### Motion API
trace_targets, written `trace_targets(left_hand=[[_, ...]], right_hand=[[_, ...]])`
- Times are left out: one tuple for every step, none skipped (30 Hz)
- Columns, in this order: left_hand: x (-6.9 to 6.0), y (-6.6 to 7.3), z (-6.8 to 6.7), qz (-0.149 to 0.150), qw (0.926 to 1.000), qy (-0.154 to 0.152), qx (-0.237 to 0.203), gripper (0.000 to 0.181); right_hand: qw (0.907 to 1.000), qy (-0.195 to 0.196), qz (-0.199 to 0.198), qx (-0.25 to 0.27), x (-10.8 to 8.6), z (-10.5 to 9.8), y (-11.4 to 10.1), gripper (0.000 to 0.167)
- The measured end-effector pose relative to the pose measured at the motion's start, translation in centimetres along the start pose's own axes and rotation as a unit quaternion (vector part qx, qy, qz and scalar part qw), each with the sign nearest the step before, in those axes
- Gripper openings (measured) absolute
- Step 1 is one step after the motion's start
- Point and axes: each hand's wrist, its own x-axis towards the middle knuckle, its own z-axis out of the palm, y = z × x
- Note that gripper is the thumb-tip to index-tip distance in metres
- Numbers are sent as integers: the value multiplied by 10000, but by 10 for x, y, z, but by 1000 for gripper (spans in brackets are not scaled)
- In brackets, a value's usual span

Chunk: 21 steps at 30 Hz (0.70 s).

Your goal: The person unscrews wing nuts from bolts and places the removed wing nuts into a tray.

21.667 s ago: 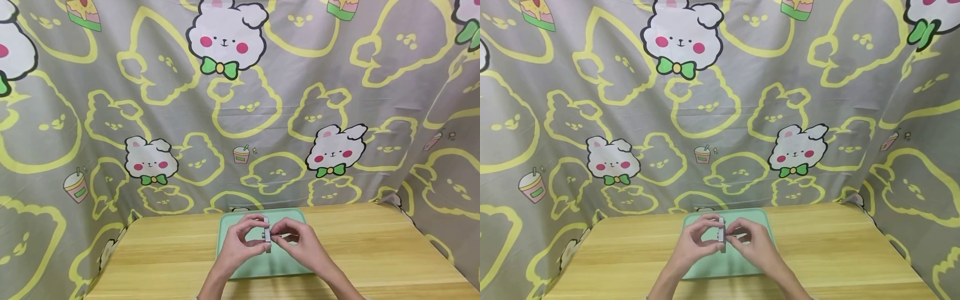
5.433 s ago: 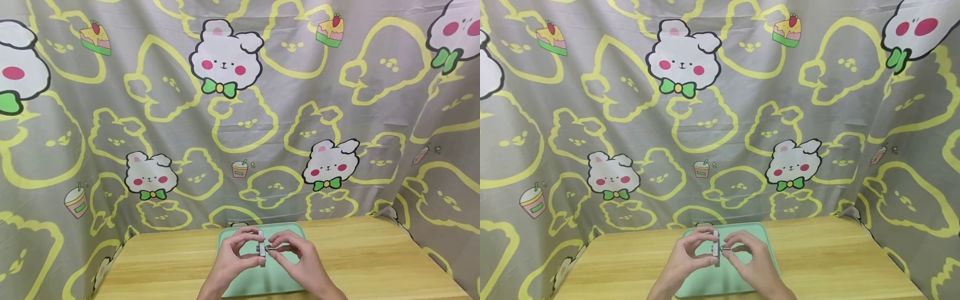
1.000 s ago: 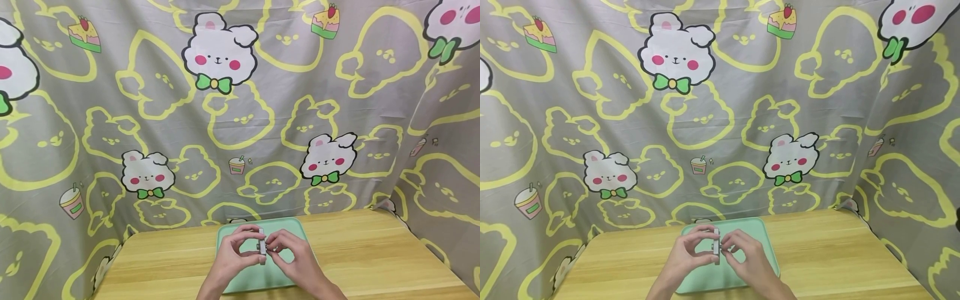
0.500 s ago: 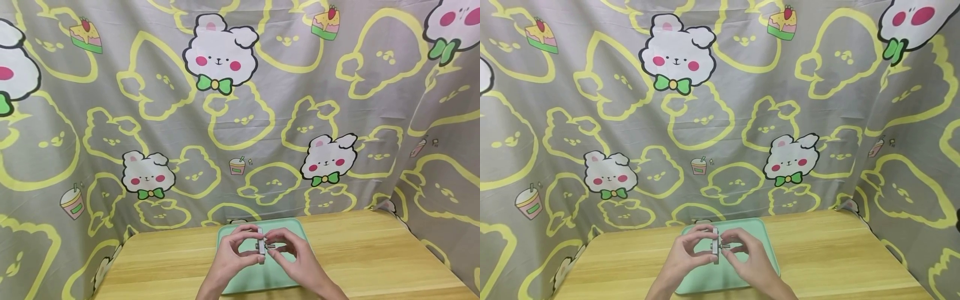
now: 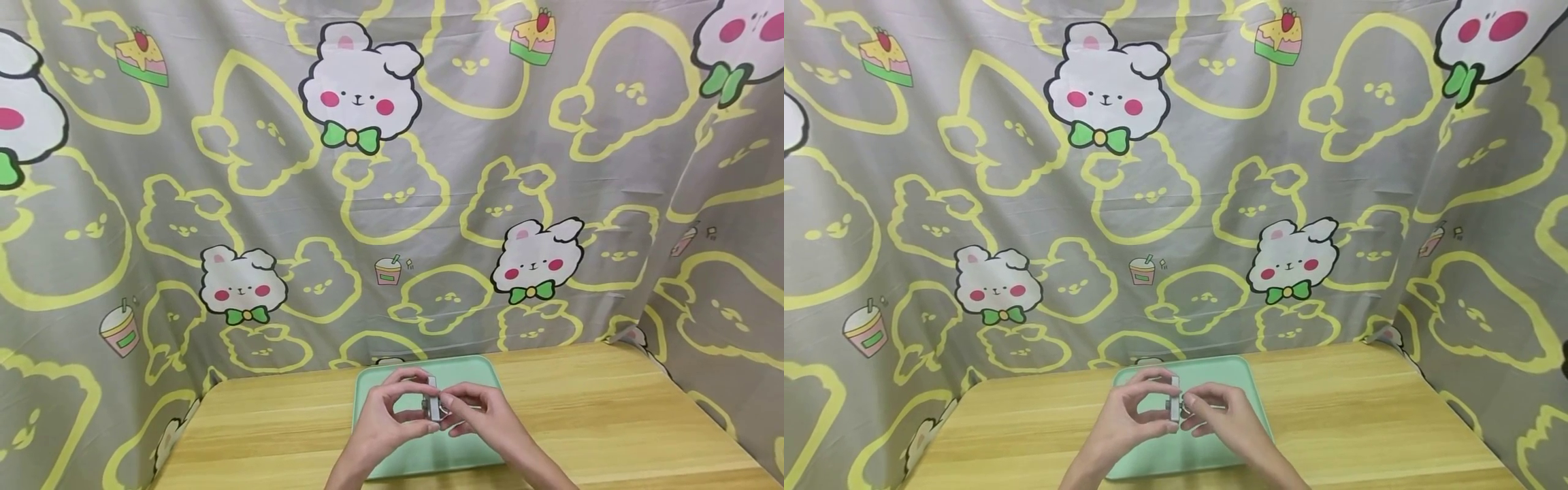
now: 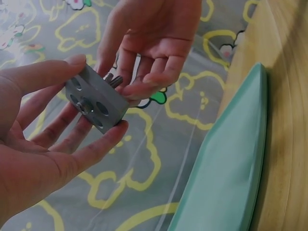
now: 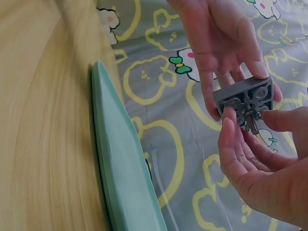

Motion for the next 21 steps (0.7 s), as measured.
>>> trace_targets(left_hand=[[0, 0, 0, 7, 10000, -6, 23, 35], [0, 0, 1, 7, 10000, -11, 40, 35], [0, 0, 1, 5, 10000, -10, 52, 36], [0, 0, 2, 10, 10000, -17, 55, 36], [0, 0, 2, 12, 10000, -22, 56, 36], [0, 0, 2, 18, 10000, -25, 58, 36], [0, 0, 3, 23, 10000, -29, 59, 36], [0, 0, 3, 28, 10000, -33, 57, 36], [1, 0, 3, 31, 10000, -31, 54, 36], [0, 0, 3, 35, 10000, -30, 49, 37], [1, 0, 3, 35, 10000, -28, 44, 37], [1, 0, 3, 30, 10000, -25, 33, 37], [1, 0, 3, 26, 10000, -20, 24, 37], [1, -1, 3, 20, 10000, -13, 14, 37], [1, -1, 3, 13, 10000, -8, 0, 37], [0, -1, 3, 5, 10000, 0, -15, 37], [0, -1, 2, 4, 10000, 3, -31, 38], [0, -1, 2, 2, 10000, 7, -53, 38], [0, -2, 1, 5, 10000, 15, -78, 38], [0, -2, 1, 34, 9999, 11, -108, 38], [0, -2, 0, 39, 9999, 11, -146, 39]], right_hand=[[10000, 1, 39, 39, 0, 0, 0, 39], [10000, 2, 53, 62, 0, 0, 1, 39], [10000, 3, 56, 72, 0, 0, 1, 39], [10000, -6, 48, 82, 1, 0, 2, 39], [9999, -12, 36, 94, 1, 0, 2, 38], [9999, -15, 20, 104, 1, 0, 3, 38], [9999, -24, 4, 102, 1, 0, 3, 37], [10000, -28, -19, 91, 0, 0, 3, 37], [10000, -24, -53, 65, 0, 0, 3, 36], [10000, -18, -85, 46, 0, 0, 3, 35], [9999, -8, -121, 33, 0, 0, 3, 34], [9999, 1, -156, 8, 0, -1, 3, 34], [9998, 8, -202, -27, -1, -1, 2, 33], [9997, 21, -251, -59, -1, 0, 2, 33], [9995, 39, -308, -83, -1, 0, 2, 32], [9993, 52, -365, -97, -1, 0, 2, 31], [9990, 64, -425, -109, -2, 0, 1, 30], [9986, 82, -490, -163, -2, 1, 1, 29], [9981, 114, -564, -225, -2, 2, 1, 27], [9973, 151, -644, -313, -2, 2, 1, 26], [9963, 208, -716, -433, -2, 3, 1, 24]])
